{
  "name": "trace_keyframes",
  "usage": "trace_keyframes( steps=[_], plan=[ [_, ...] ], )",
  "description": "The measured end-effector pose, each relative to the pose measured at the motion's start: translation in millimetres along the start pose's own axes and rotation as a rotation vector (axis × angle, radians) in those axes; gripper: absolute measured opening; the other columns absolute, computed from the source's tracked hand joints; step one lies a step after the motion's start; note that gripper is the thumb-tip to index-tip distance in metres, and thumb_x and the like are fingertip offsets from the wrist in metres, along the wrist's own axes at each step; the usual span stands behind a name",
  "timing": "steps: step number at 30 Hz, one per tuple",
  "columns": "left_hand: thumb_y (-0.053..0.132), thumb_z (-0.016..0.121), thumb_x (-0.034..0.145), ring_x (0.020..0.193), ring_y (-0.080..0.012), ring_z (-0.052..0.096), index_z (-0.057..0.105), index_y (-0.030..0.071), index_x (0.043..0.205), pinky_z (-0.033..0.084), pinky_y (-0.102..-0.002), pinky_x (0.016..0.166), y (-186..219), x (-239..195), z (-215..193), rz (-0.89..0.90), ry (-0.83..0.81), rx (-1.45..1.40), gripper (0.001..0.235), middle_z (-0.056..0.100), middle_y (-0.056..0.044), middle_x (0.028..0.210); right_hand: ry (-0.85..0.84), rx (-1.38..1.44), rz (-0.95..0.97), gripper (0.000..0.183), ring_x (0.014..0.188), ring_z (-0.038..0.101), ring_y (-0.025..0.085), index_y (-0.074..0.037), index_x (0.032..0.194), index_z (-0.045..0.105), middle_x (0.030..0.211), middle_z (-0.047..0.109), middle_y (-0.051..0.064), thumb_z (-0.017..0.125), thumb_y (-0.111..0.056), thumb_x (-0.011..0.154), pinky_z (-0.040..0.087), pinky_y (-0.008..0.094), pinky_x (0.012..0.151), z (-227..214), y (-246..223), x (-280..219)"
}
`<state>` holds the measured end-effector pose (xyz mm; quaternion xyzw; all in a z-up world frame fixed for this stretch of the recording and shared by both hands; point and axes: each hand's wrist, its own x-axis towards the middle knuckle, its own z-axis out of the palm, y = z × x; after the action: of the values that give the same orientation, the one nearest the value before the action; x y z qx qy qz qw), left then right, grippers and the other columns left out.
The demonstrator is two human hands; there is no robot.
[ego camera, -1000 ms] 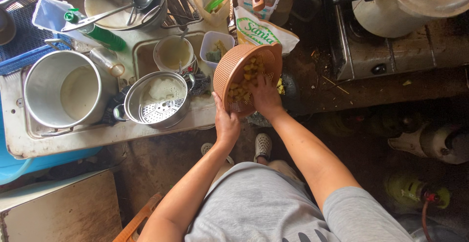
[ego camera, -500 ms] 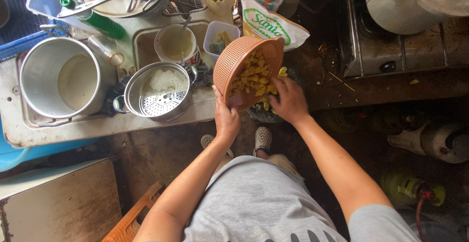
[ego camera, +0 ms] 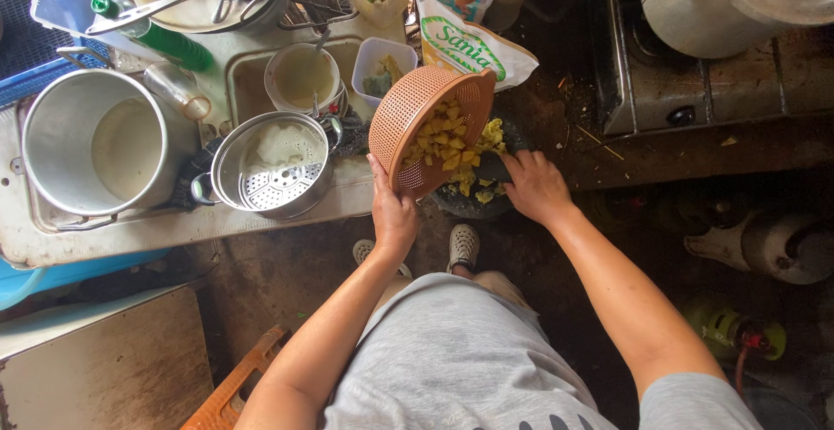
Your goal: The person mashes yellow food items in a stone mortar using a pestle. They transfer more items from a brown plastic basket into the mortar by hand and use a green spatula to scrape the mixture from the sides.
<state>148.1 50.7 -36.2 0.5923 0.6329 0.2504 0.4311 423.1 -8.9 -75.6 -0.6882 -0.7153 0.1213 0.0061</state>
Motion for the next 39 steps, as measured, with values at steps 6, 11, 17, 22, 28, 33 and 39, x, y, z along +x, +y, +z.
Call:
trace_keyframes(
  steps=[6,11,17,22,28,33,39],
  plan=[
    [0.002,0.048,0.092,0.14,-0.0411,0.048,-0.004,0.007,0.163,0.042,-0.043,0.112,5,-5,-2,-0.024,-0.013,0.007,0.089,0.028,-0.027,0.164,-0.003,0.377,0.344,0.058,0.119,0.061,0.037,-0.009,0.137,0.058,0.127,0.062,0.018,0.077,-0.027,0.085,0.051,0.049,0.098,-13,15,7],
    [0.004,0.048,0.094,0.14,-0.0403,0.048,-0.003,0.008,0.164,0.042,-0.042,0.113,8,-8,-3,-0.049,-0.032,0.007,0.087,0.029,-0.026,0.164,-0.148,0.639,0.566,0.064,0.123,0.063,0.033,-0.009,0.146,0.05,0.134,0.063,0.018,0.072,-0.033,0.091,0.052,0.045,0.101,-5,43,23],
    [0.002,0.048,0.093,0.142,-0.041,0.044,-0.004,0.008,0.163,0.04,-0.042,0.115,6,-13,2,-0.008,-0.059,0.017,0.088,0.027,-0.027,0.165,-0.228,0.615,0.68,0.064,0.135,0.051,0.032,-0.017,0.156,0.04,0.155,0.045,0.012,0.061,-0.037,0.099,0.045,0.045,0.109,-1,47,23],
    [0.002,0.049,0.092,0.143,-0.0407,0.045,-0.004,0.007,0.163,0.04,-0.042,0.115,9,-12,5,-0.018,-0.067,0.01,0.088,0.028,-0.027,0.164,-0.02,0.502,0.492,0.067,0.133,0.045,0.037,-0.008,0.155,0.037,0.147,0.045,0.019,0.065,-0.03,0.098,0.04,0.048,0.107,9,45,22],
    [0.0,0.049,0.092,0.144,-0.0426,0.041,-0.004,0.003,0.162,0.037,-0.043,0.116,11,-12,5,0.031,-0.069,0.007,0.088,0.027,-0.029,0.163,0.288,0.191,-0.046,0.053,0.134,0.055,0.033,-0.005,0.148,0.049,0.139,0.056,0.016,0.067,-0.022,0.102,0.044,0.045,0.118,-3,-14,34],
    [0.003,0.05,0.093,0.143,-0.0416,0.043,0.002,0.003,0.162,0.04,-0.042,0.114,20,-16,3,0.044,-0.076,0.005,0.085,0.029,-0.028,0.163,0.426,0.154,-0.184,0.072,0.131,0.053,0.043,0.004,0.144,0.047,0.139,0.055,0.025,0.073,-0.023,0.083,0.043,0.05,0.109,-16,-51,84],
    [0.002,0.049,0.093,0.145,-0.0411,0.042,0.003,0.003,0.163,0.039,-0.041,0.116,17,-13,8,0.038,-0.071,-0.008,0.084,0.026,-0.027,0.165,0.205,0.196,0.057,0.074,0.115,0.055,0.045,0.003,0.133,0.05,0.125,0.057,0.028,0.079,-0.042,0.083,0.041,0.057,0.1,-2,-62,93]
  ],
)
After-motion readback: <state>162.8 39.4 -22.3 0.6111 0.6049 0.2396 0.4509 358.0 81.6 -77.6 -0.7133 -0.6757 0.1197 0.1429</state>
